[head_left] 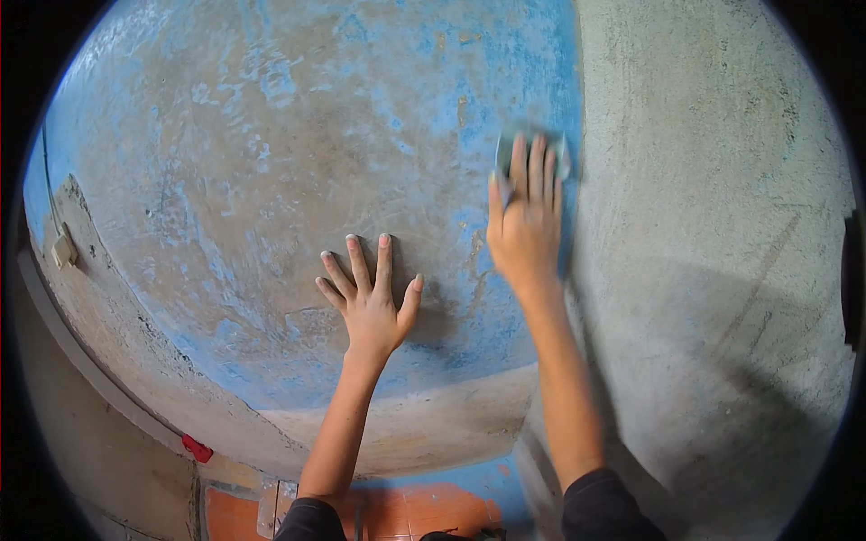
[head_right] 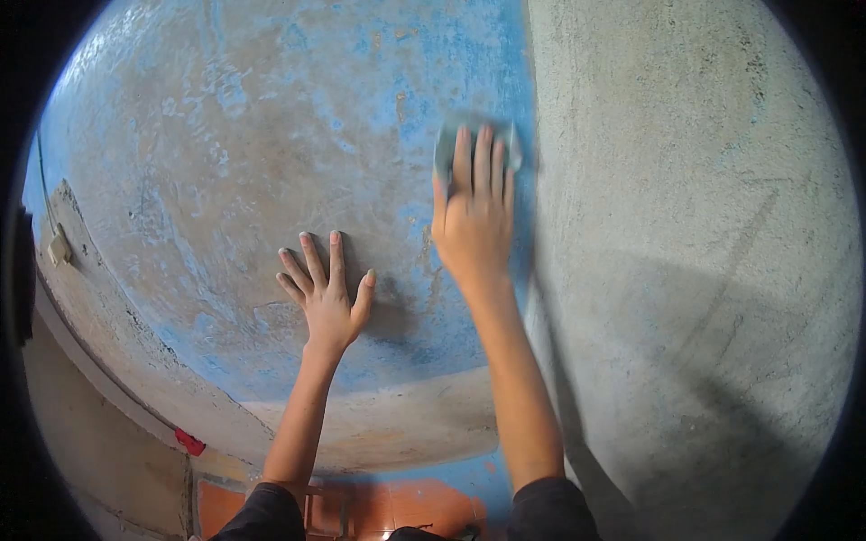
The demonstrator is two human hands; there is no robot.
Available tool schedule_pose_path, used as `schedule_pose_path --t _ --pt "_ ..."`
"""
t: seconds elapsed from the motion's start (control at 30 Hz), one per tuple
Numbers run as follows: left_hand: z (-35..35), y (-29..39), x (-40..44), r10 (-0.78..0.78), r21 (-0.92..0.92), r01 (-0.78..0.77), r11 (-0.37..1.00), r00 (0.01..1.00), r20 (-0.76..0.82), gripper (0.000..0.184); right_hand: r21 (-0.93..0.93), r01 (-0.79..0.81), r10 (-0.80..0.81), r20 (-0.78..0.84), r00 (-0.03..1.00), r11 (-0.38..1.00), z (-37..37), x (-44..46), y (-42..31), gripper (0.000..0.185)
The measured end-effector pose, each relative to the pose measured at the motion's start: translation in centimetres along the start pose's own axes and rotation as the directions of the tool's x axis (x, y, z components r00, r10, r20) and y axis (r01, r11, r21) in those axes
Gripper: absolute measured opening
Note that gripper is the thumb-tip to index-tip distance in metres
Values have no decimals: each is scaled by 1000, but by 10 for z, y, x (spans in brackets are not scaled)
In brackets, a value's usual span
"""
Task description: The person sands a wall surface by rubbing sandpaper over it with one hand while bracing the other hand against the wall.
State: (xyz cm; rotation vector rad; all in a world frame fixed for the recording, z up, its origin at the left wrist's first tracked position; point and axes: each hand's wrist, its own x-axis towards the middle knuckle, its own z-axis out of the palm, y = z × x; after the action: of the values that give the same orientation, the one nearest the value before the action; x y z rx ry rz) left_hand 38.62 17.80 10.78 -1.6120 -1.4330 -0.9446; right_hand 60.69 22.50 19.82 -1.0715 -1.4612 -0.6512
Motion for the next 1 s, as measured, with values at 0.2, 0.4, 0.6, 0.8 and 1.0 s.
schedule_pose_path --t 0.2,0.4,0.6,0.8,1.0 --pt "-2 0 1 -10 -7 10 1000 1000 23 76 1 1 -1 105 994 1000 1 -45 1 64" --pt "-1 0 0 -18 -1 18 1000 999 26 76 -22 -11 12 39 999 1000 -2 -7 2 68" --pt "-10 -2 -2 -6 -26 7 1000 998 67 75 -44 7 -1 135 991 999 -4 -46 1 64" --pt "-26 3 2 -25 -75 35 997 992 120 74 4 -38 37 96 995 999 -4 -27 -4 65" --pt "-33 4 1 -27 -103 42 994 989 147 73 -12 62 -62 45 997 998 -6 -18 7 64"
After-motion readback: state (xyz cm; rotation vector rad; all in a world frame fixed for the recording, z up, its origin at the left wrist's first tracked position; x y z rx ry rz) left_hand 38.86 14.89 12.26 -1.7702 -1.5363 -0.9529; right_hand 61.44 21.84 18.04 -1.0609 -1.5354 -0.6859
